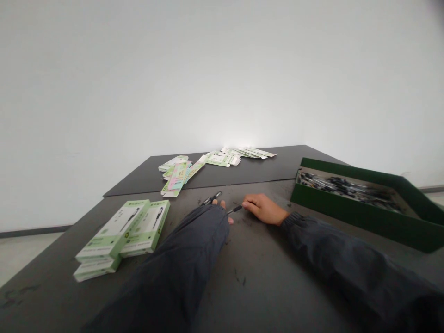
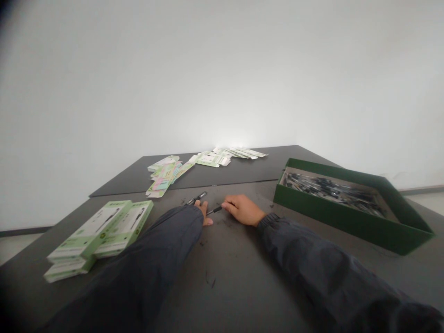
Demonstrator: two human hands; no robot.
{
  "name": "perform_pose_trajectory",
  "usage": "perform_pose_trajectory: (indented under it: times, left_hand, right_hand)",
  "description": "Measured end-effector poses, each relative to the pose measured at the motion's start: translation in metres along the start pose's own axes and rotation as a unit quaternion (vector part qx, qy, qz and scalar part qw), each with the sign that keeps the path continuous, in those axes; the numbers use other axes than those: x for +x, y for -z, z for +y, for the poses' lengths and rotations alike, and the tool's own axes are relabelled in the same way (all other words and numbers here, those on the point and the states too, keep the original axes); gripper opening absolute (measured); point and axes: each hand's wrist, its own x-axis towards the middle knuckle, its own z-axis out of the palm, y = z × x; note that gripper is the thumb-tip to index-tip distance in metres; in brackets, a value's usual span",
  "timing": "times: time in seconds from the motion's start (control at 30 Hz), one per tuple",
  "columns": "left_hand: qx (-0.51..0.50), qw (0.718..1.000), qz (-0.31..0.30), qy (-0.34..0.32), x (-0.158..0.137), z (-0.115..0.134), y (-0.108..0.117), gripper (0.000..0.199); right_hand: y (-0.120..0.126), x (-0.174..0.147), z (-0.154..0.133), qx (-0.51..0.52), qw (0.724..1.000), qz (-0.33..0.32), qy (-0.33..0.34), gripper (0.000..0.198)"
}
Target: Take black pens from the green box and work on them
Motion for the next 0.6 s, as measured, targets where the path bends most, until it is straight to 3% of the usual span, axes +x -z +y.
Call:
perform_pose_trajectory:
  times: [0.3,0.6]
  left_hand:
    - [0.010,1.000,-0.025,0.001,-0.0024,0.0020,0.0037,0.087]
    - [-0.003,1.000,0.012,-0.005,-0.0049,-0.0002,0.0001,0.082]
  right_hand:
    - [-0.0004,-0.0002,0.0000,0.002,1.000,0.002,-0.006,0.030]
    - [0.0007,-0.0002,-0.0013,-0.002,1.000,-0.003,-0.005,0.030]
